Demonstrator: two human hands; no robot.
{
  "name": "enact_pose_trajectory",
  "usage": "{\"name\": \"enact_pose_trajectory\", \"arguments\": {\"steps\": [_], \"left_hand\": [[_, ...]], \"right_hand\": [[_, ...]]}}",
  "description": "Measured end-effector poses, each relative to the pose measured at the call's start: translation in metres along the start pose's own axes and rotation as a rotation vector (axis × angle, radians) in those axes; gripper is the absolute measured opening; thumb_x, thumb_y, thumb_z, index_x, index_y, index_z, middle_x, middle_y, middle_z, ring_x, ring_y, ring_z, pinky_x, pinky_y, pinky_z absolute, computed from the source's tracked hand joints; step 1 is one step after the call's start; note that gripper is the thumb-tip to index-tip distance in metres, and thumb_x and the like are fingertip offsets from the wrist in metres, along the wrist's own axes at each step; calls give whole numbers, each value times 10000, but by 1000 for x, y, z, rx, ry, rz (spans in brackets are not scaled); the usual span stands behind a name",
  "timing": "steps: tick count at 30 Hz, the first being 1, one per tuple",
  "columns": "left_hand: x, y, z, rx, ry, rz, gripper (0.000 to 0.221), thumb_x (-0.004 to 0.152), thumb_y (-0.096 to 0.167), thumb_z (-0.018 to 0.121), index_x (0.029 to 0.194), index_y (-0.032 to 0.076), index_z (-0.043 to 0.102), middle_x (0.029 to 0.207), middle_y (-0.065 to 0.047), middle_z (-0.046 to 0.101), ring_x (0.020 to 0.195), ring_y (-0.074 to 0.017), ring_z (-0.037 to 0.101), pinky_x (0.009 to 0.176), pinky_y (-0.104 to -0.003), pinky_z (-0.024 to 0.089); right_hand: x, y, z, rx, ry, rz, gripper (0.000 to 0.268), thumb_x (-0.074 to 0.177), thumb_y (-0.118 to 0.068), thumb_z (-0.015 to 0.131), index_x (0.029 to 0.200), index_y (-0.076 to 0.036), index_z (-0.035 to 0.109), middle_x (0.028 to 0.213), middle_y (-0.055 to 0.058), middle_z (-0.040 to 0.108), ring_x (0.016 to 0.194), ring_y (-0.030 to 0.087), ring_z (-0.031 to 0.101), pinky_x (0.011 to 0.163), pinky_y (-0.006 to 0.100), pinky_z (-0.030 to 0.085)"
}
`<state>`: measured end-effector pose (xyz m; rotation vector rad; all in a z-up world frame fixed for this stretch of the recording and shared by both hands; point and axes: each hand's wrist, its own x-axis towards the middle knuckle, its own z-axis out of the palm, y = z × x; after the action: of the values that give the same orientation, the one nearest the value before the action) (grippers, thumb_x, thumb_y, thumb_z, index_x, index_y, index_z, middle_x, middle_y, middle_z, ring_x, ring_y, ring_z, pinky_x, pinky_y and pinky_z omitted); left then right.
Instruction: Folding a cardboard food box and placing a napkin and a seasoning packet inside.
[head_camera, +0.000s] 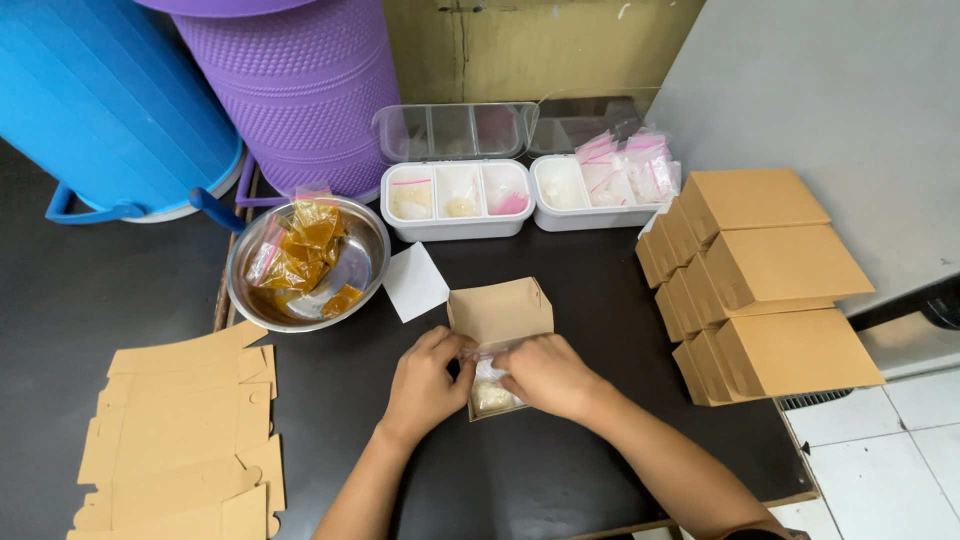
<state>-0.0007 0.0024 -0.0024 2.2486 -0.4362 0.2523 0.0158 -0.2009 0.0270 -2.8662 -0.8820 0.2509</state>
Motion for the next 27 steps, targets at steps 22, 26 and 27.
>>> {"name": "enact_pose_trajectory", "arguments": {"steps": [22,26,27], "left_hand": [[83,39,7,33,51,317,177,894,171,673,1058,119,719,1081,-77,695,1052,-292,660,908,-429,491],[133,37,-7,142,59,192,181,885,170,710,1039,88,761,1027,-159,734,1006,-393,689,862,-486,518],[137,45,-17,142,65,188,181,885,170,710,1039,88,761,1027,-159,734,1006,-393,689,862,-486,518]], "right_hand": [[0,91,-99,561,151,230,224,954,-195,628,1138,-101,715,916,102,783,871,248,744,785,369,561],[68,115,-91,409,298,256,316,956,-116,591,1251,-61,690,1109,181,749,1080,378,684,942,456,523],[88,125,-82,406,295,250,316,956,-116,591,1251,-61,690,1109,181,749,1080,378,684,942,456,523]]}}
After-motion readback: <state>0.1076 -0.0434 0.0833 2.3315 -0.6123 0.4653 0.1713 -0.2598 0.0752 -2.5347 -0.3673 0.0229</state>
